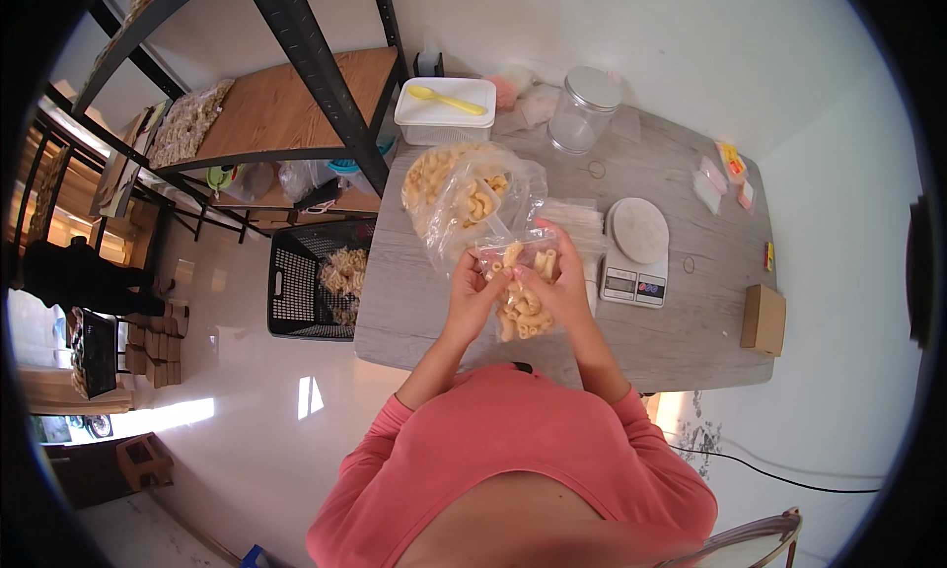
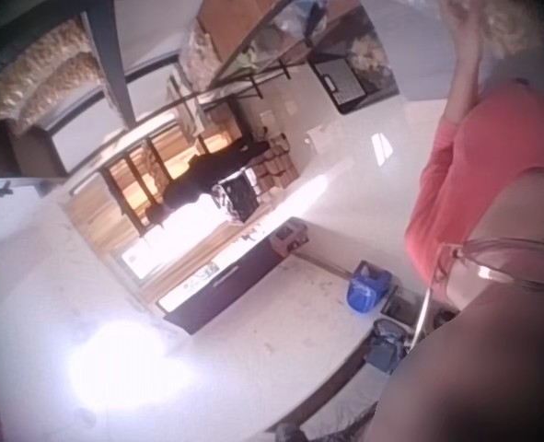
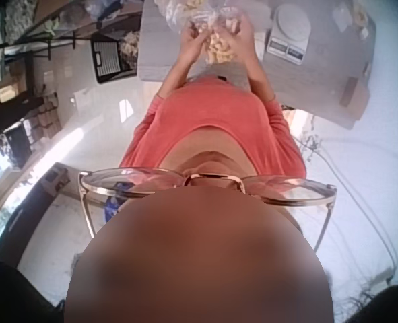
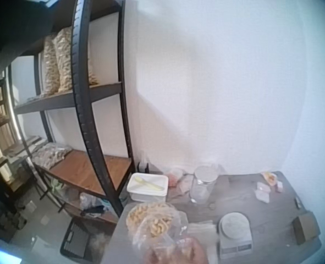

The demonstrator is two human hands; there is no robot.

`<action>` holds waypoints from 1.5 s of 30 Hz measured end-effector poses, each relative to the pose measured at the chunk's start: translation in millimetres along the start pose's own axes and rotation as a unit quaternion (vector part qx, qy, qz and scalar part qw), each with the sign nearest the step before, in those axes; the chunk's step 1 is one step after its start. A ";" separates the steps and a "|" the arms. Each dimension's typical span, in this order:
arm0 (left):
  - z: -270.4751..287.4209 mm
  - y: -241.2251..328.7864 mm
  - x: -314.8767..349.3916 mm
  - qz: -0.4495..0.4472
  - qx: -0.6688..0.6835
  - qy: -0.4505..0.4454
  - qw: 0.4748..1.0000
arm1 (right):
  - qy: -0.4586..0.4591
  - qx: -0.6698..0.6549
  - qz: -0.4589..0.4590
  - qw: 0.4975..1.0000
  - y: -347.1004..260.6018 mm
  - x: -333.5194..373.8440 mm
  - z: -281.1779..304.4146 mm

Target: The person scoops cashew nuts from a large bag into small clear plastic bags using a plastic scoop, then places each filled bag on a digital scale to check weight. After weighing, the person seals the bag and sets it aside. This cycle repeats throughout the clip.

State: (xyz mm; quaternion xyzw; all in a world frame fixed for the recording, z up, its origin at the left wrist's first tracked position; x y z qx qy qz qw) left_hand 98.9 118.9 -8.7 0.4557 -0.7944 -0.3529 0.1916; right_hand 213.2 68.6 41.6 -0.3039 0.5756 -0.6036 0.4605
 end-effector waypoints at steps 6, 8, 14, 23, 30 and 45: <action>-1.5 2.7 1.6 0.007 -0.040 0.023 0.999 | -0.028 -0.044 -0.054 0.997 10.5 -2.3 -2.3; 5.2 -3.9 0.0 0.050 -0.031 0.073 0.996 | -0.024 -0.053 -0.076 0.995 14.9 -5.6 -1.6; 4.2 -16.6 -23.2 0.118 0.165 0.114 0.973 | -0.001 -0.002 -0.049 0.999 13.2 -35.6 -4.5; -28.8 -2.4 -11.5 0.093 -0.025 -0.057 0.994 | 0.089 -0.122 -0.028 0.988 2.5 -30.3 18.6; -35.5 -7.0 -6.5 0.167 -0.177 -0.145 0.959 | 0.062 -0.044 -0.072 0.995 5.9 -19.3 39.0; -52.3 -16.1 -0.2 0.147 -0.128 -0.176 0.965 | 0.074 -0.001 -0.007 0.997 0.6 -4.7 62.7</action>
Point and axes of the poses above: each hand's wrist, its own x-axis away from the middle knuckle, its own z-axis out of the back of the hand, y = z × x, the point moved 9 cm from there along -x, towards the middle knuckle, and after that the axes turned 11 degrees about x, right-handed, at the moved point
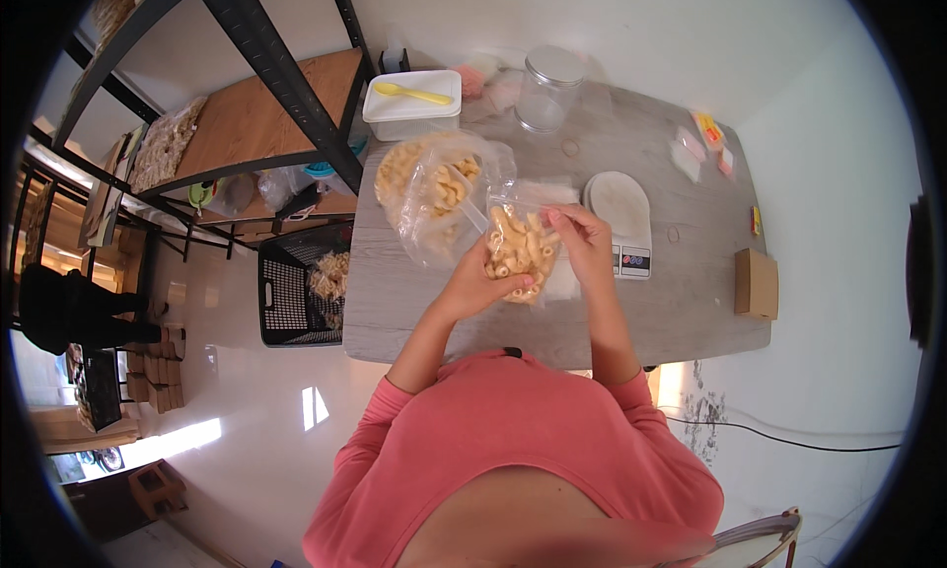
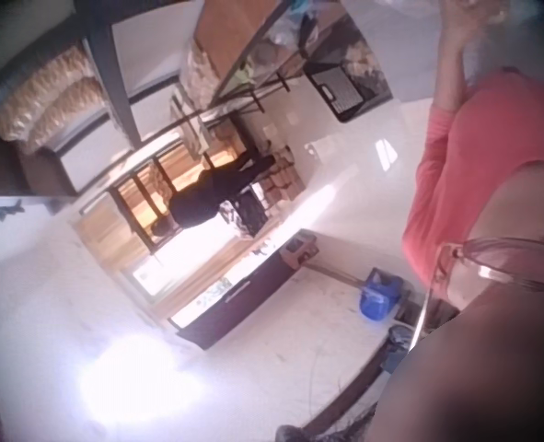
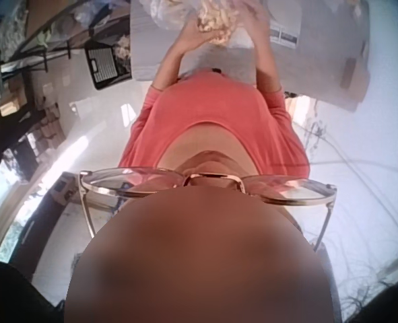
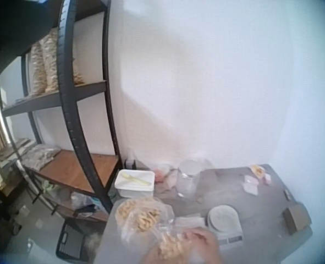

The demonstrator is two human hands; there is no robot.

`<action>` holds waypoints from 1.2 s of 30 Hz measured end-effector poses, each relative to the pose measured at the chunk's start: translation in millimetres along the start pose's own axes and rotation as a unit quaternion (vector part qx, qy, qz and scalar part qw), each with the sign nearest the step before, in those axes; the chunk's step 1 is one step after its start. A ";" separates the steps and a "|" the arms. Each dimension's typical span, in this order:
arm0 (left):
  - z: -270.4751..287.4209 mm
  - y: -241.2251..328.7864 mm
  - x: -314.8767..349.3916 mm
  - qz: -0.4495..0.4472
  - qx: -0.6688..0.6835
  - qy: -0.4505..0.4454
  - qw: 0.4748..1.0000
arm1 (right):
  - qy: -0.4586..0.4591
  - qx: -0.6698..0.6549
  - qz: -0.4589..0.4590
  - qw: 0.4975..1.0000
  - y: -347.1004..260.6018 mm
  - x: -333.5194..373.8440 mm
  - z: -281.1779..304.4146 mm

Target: The person scoops cashew nuts from a large bag into small clear plastic bags using a plastic scoop, then places each filled bag on a digital scale to check weight. After weighing, the person seals the bag and sets it aside. This cycle repeats throughout the clip.

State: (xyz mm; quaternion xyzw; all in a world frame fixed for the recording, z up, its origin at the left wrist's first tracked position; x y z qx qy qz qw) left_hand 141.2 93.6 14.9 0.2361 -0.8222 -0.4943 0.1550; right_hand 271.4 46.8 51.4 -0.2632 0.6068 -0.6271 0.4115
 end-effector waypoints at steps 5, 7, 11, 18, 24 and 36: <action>-7.5 -9.3 4.0 0.006 -0.068 -0.026 0.997 | -0.059 0.009 -0.057 0.997 4.4 10.5 7.1; -7.1 -18.0 5.4 0.048 -0.079 -0.034 0.995 | -0.075 0.027 -0.077 0.994 7.1 16.8 9.1; -12.2 -18.5 8.7 0.055 -0.124 -0.059 0.989 | -0.098 0.089 -0.088 0.987 15.5 24.3 22.5; 2.0 22.9 44.7 -0.051 -0.170 -0.069 0.982 | 0.250 0.020 -0.133 0.959 59.8 33.3 178.3; 14.8 23.3 55.1 -0.010 -0.044 -0.088 0.995 | 0.402 -0.050 -0.120 0.906 168.7 26.1 240.8; 26.7 16.5 61.1 -0.004 -0.028 -0.065 0.998 | 0.518 0.102 -0.198 0.826 259.6 54.7 298.0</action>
Point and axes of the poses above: each hand's wrist, its own x-axis away from the middle knuckle, its own z-axis out of the back of the hand, y = z × x, the point moved 9 cm from there along -x, towards the middle knuckle, and after that the axes turned 11 degrees about x, right-handed, at the moved point
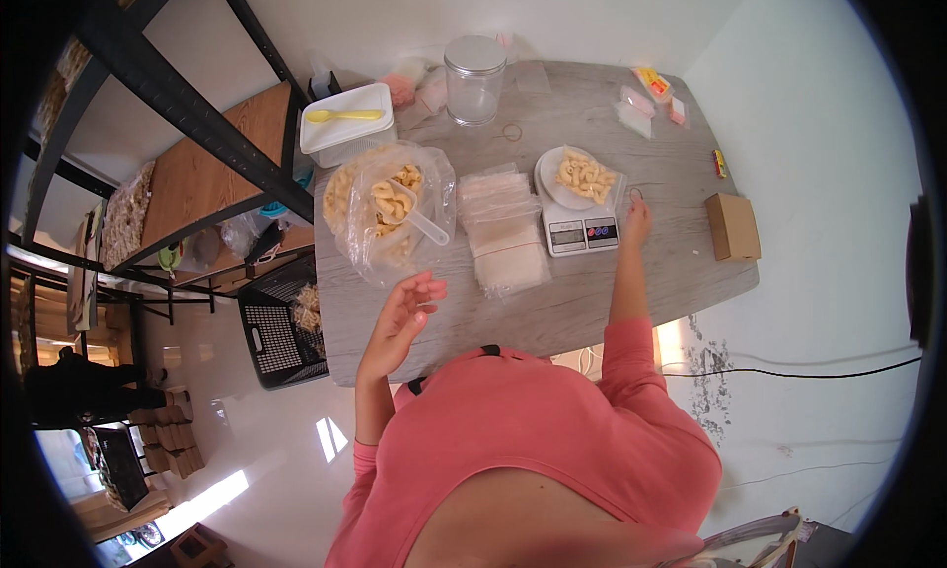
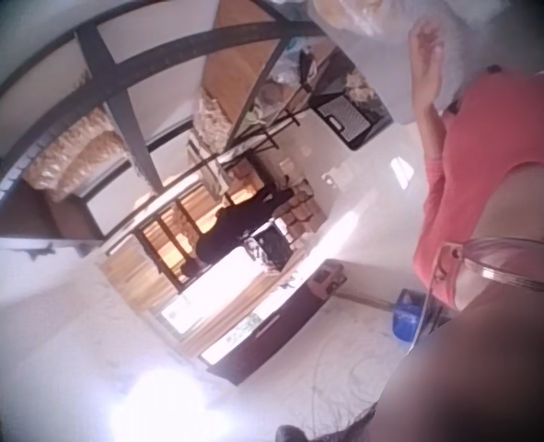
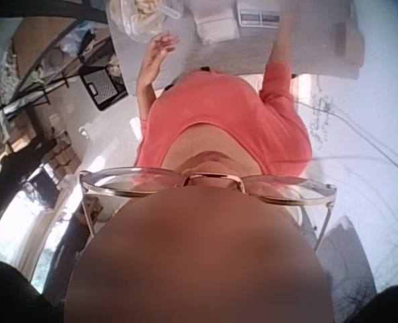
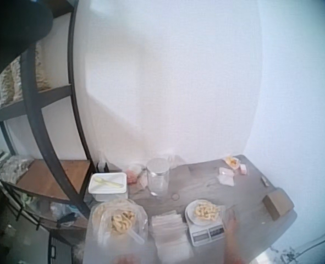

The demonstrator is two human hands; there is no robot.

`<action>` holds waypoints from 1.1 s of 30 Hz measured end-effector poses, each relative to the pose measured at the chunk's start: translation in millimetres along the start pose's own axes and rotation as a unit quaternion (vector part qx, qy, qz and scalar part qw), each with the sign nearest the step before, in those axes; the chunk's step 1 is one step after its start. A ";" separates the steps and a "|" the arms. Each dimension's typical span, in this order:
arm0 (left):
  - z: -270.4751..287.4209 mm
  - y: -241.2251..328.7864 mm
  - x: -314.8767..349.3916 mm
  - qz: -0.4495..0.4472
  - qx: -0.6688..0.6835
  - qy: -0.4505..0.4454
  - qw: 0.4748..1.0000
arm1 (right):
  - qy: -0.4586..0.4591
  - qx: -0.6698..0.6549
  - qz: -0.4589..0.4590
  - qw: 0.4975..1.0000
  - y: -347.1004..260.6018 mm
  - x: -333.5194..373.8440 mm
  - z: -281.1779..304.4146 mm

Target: The person scoops cashew nuts from a large bag into small clear plastic bags using a plastic scoop, then places each filled bag on a digital scale to check weight. After weighing, the person seals the bag and sets it aside. This cycle repeats throughout the clip.

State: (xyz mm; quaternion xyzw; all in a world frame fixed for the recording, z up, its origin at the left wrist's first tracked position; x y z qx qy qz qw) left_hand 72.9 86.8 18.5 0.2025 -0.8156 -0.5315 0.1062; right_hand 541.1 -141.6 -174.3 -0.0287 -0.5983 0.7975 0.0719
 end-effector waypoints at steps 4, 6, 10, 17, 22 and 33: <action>-1.0 -8.9 0.8 0.015 0.019 -0.005 1.000 | 0.050 0.006 0.023 0.998 -5.4 18.3 26.4; -2.5 -14.6 0.3 0.027 0.021 -0.006 0.999 | 0.053 0.032 0.040 0.997 -13.2 25.9 32.4; -8.7 -21.7 -0.8 0.043 0.019 -0.023 0.999 | 0.029 0.045 0.033 0.998 -14.8 33.9 36.6; -10.3 -21.9 0.8 0.048 0.006 -0.027 0.998 | 0.030 0.027 0.038 0.998 -3.0 30.2 34.1; -9.2 -22.1 2.3 0.052 -0.025 -0.015 0.998 | 0.010 0.126 0.029 0.992 -4.8 33.3 24.9; -28.3 -19.3 -10.1 0.069 -0.078 -0.066 0.992 | -0.065 0.001 0.218 0.974 -135.3 82.2 3.1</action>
Point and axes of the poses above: each hand's wrist, its own x-axis away from the middle knuckle, its own z-axis out of the back of the hand, y = z × x, the point moved 9 cm from there along -x, towards the middle knuckle, and after that the axes turned 11 degrees about x, right-handed, at the moved point
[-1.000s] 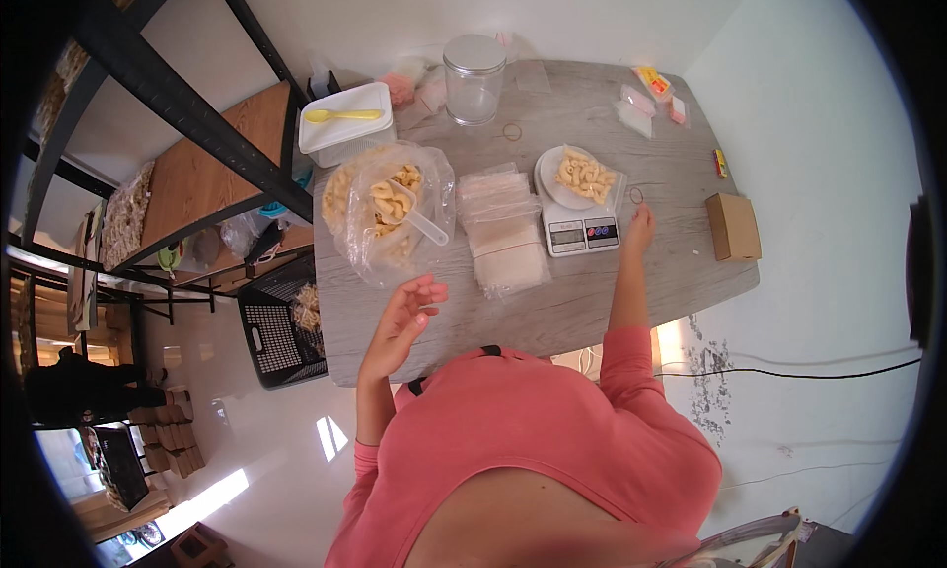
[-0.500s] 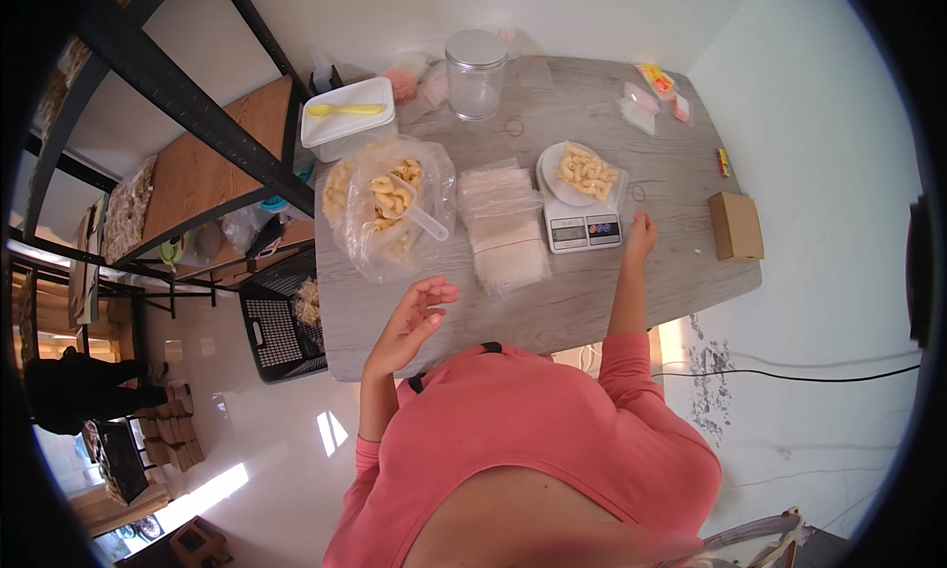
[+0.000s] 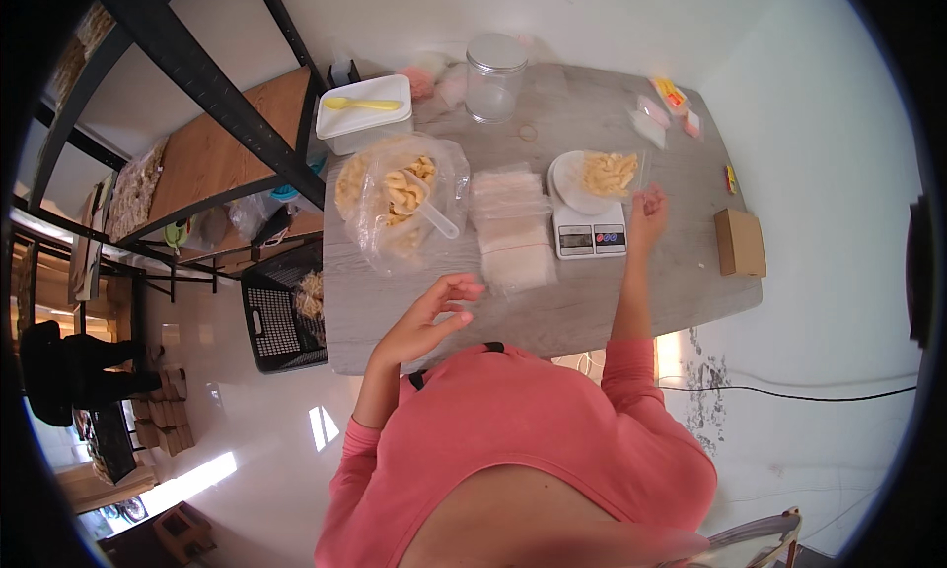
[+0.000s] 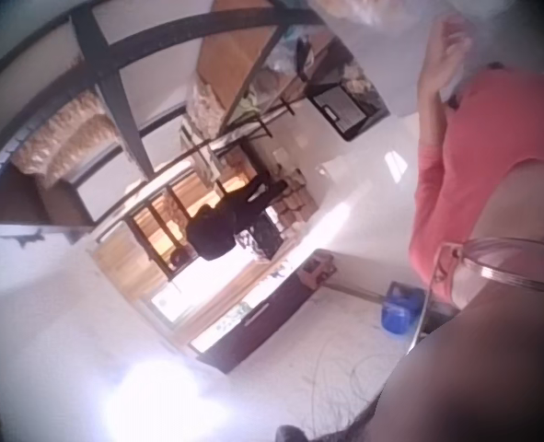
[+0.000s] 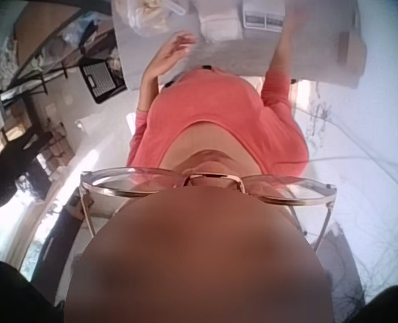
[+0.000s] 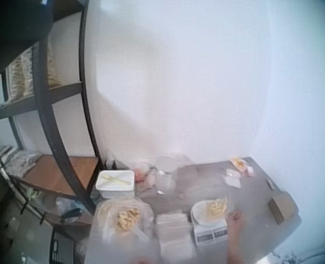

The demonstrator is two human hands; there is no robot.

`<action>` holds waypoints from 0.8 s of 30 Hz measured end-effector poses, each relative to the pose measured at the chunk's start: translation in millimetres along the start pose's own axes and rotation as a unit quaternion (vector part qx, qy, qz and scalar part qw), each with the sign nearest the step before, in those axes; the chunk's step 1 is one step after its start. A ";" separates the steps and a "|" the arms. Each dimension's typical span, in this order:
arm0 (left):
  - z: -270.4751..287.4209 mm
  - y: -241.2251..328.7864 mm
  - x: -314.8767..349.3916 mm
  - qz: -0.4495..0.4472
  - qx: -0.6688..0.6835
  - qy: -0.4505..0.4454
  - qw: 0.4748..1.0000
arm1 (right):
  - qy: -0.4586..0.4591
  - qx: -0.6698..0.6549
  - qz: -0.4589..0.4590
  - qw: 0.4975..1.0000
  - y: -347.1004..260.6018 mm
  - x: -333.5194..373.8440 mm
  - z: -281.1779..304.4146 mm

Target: The person scoops cashew nuts from a large bag into small clear plastic bags using a plastic scoop, then places each filled bag on a digital scale to check weight. After weighing, the person seals the bag and sets it aside. This cycle repeats throughout the clip.

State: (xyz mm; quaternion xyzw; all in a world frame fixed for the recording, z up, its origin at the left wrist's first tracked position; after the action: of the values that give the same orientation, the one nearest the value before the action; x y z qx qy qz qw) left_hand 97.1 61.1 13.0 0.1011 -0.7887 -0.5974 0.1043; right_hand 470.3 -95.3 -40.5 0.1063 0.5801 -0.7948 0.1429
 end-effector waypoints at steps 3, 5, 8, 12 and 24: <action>-0.8 18.8 -8.9 -0.037 -0.015 0.011 0.999 | -0.034 -0.051 0.107 0.992 -99.5 10.0 9.2; 2.0 39.5 -17.6 -0.102 -0.022 0.051 0.993 | -0.072 -0.042 0.174 0.981 -160.2 30.0 15.5; 3.3 62.8 -25.6 -0.181 0.018 0.117 0.976 | -0.245 -0.147 0.093 0.954 -203.3 71.3 -1.4; 2.4 78.0 -25.0 -0.238 0.075 0.151 0.957 | -0.351 -0.246 0.079 0.900 -240.9 130.8 -29.2; 34.9 87.4 11.1 -0.319 0.060 0.288 0.901 | -0.399 -0.290 0.027 0.870 -248.3 170.0 -64.1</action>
State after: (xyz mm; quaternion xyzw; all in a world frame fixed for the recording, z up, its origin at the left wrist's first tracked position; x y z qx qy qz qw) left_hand 73.5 113.3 88.5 0.5212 -0.6842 -0.4948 0.1244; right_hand 224.2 19.2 104.5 -0.2507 0.6749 -0.5617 0.4077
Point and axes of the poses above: each hand's wrist, its own x-axis away from the middle knuckle, its own z-axis out of the back of the hand, y = z × x, the point moved 9 cm from there along -x, towards the middle knuckle, and after that the axes turned 11 degrees about x, right-handed, at the moved point
